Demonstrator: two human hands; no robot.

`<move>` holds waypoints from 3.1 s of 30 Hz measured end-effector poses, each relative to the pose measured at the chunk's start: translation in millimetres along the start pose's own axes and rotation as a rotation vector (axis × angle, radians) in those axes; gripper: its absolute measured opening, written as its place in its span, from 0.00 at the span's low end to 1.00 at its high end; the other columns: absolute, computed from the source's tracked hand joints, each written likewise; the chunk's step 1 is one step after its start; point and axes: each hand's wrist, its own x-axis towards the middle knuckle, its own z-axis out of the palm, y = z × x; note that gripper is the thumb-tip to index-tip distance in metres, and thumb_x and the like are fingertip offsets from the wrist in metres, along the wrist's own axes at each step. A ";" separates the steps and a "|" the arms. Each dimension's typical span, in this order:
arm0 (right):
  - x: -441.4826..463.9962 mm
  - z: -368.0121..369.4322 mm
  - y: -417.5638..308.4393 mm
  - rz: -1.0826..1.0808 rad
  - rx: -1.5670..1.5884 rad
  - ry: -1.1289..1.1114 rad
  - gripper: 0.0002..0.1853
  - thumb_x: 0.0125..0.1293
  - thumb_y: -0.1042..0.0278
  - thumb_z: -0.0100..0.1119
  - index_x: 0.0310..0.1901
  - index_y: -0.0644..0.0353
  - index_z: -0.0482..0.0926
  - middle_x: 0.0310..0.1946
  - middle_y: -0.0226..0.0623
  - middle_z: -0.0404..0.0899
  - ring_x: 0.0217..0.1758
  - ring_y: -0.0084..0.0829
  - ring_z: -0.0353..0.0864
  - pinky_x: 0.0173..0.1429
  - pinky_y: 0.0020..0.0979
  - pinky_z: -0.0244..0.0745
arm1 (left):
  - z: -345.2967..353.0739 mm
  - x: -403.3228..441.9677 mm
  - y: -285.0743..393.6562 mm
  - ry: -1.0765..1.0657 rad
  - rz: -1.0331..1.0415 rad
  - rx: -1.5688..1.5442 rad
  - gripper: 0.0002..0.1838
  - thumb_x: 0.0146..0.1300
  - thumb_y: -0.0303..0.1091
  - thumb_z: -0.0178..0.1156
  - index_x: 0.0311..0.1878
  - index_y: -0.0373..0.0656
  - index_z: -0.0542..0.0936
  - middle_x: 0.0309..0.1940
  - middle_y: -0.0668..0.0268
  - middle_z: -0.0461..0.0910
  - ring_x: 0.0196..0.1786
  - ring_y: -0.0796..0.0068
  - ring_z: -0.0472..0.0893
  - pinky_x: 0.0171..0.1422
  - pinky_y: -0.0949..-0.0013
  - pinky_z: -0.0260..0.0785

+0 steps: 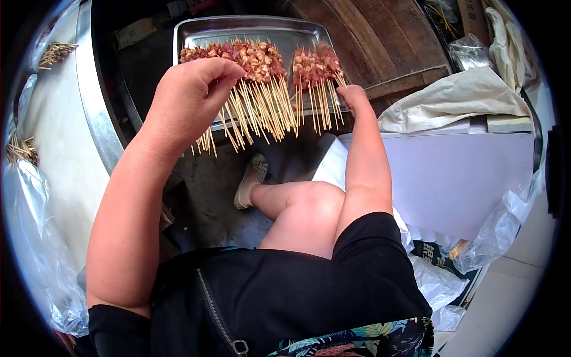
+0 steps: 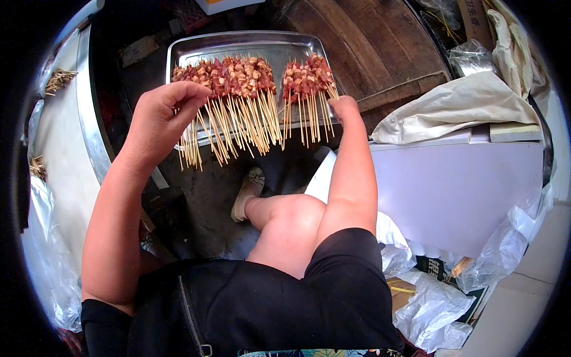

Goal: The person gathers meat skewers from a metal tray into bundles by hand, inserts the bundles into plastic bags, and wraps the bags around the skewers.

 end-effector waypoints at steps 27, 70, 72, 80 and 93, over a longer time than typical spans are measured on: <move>-33.0 15.5 -16.4 0.115 0.388 -0.179 0.16 0.53 0.66 0.71 0.20 0.55 0.70 0.12 0.26 0.67 0.10 0.18 0.63 0.12 0.22 0.55 | 1.2 0.6 -1.8 -0.020 0.004 -0.026 0.07 0.60 0.26 0.59 0.42 0.37 0.81 0.35 0.61 0.84 0.40 0.75 0.82 0.46 0.73 0.74; -34.1 32.8 -30.8 0.134 0.337 -0.229 0.12 0.49 0.73 0.69 0.19 0.58 0.72 0.10 0.26 0.65 0.09 0.20 0.62 0.12 0.25 0.57 | 6.1 0.2 -9.5 0.068 0.066 -0.048 0.06 0.59 0.28 0.59 0.39 0.41 0.82 0.31 0.58 0.82 0.34 0.63 0.82 0.41 0.68 0.74; -34.5 36.7 -31.2 0.099 0.319 -0.151 0.12 0.48 0.73 0.67 0.18 0.58 0.71 0.10 0.26 0.65 0.09 0.20 0.62 0.12 0.25 0.56 | 6.5 0.0 -9.9 0.070 0.056 -0.044 0.06 0.59 0.28 0.59 0.39 0.41 0.82 0.31 0.58 0.82 0.34 0.64 0.82 0.41 0.68 0.74; -37.1 33.8 -32.0 0.072 0.355 -0.169 0.12 0.52 0.71 0.66 0.18 0.56 0.71 0.10 0.25 0.66 0.09 0.18 0.61 0.12 0.23 0.54 | 3.1 2.2 -9.2 -0.009 0.001 0.003 0.08 0.62 0.25 0.58 0.43 0.39 0.82 0.35 0.64 0.83 0.40 0.78 0.82 0.45 0.76 0.73; -38.1 27.5 -35.5 0.039 0.285 -0.155 0.10 0.48 0.71 0.64 0.17 0.59 0.72 0.11 0.29 0.65 0.10 0.22 0.61 0.14 0.27 0.53 | -10.5 12.2 -21.0 0.469 -0.060 -0.497 0.10 0.65 0.26 0.55 0.48 0.37 0.79 0.41 0.63 0.82 0.45 0.78 0.80 0.51 0.76 0.74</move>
